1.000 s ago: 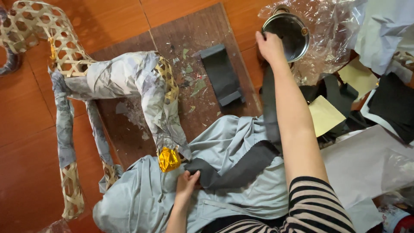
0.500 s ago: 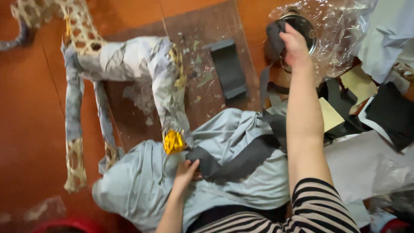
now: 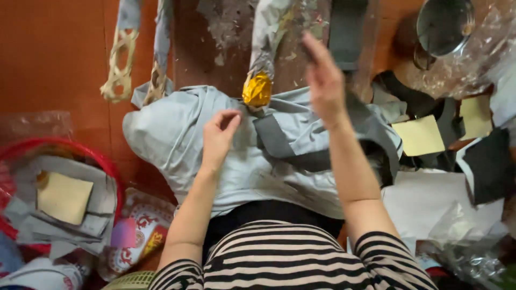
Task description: Wrapping the legs of a paper-mache giraffe sculpture with black tape and gold foil.
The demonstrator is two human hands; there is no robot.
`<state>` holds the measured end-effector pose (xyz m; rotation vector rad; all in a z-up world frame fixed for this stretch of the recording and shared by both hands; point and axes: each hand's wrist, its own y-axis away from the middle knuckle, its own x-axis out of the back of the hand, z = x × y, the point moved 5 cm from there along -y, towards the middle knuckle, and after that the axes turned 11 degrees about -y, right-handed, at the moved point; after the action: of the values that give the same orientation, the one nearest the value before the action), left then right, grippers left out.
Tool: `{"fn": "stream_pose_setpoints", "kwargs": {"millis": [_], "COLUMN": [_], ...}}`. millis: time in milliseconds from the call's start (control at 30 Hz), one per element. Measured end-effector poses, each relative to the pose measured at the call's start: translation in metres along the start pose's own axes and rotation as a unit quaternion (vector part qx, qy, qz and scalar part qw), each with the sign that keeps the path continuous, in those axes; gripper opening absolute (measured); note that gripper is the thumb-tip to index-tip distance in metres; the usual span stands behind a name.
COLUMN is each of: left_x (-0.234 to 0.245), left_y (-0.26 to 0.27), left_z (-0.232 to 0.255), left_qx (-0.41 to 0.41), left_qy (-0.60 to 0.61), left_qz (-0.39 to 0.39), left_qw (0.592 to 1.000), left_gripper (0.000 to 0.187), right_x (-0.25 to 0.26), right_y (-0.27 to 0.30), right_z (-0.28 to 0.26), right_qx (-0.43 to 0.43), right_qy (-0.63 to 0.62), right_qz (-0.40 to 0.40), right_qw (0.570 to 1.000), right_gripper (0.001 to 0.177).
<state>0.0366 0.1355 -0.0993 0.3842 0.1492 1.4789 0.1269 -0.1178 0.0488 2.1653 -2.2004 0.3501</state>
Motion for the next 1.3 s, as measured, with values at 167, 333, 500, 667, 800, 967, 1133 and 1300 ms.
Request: {"fn": "stream_pose_setpoints", "kwargs": {"millis": [167, 333, 500, 667, 800, 967, 1133, 1300], "left_x": [0.003, -0.006, -0.026, -0.016, -0.018, -0.023, -0.021, -0.027], "left_y": [-0.024, -0.062, -0.102, -0.104, -0.107, -0.105, -0.099, -0.097], "left_z": [0.024, 0.009, -0.043, -0.014, -0.02, -0.039, -0.04, -0.053], "left_qx": [-0.013, 0.098, 0.137, 0.117, 0.104, 0.114, 0.122, 0.159], "left_qy": [0.164, 0.361, 0.308, 0.356, 0.392, 0.404, 0.396, 0.412], "left_qz": [0.042, 0.019, -0.046, -0.074, -0.088, -0.069, -0.054, -0.041], "left_qw": [0.985, 0.927, 0.94, 0.924, 0.91, 0.905, 0.909, 0.896], "left_gripper": [0.031, 0.049, 0.023, 0.022, 0.022, 0.019, 0.013, 0.015], "right_x": [-0.084, -0.115, -0.104, -0.054, -0.052, -0.063, -0.045, -0.038], "right_y": [0.013, 0.017, 0.018, 0.095, 0.155, 0.123, 0.079, 0.057], "right_z": [0.013, 0.022, -0.01, 0.096, 0.195, 0.16, 0.122, 0.11], "right_qx": [0.175, 0.182, 0.146, -0.033, -0.24, -0.406, -0.29, -0.202], "right_qy": [0.243, 0.346, 0.198, 0.072, -0.092, -0.399, -0.338, -0.234], "right_qz": [-0.144, -0.228, -0.228, -0.075, -0.083, 0.173, 0.206, 0.113], "right_qw": [0.943, 0.892, 0.942, 0.994, 0.963, 0.804, 0.872, 0.944], "right_gripper": [0.055, 0.054, 0.068, 0.027, 0.05, 0.03, 0.014, 0.008]}}
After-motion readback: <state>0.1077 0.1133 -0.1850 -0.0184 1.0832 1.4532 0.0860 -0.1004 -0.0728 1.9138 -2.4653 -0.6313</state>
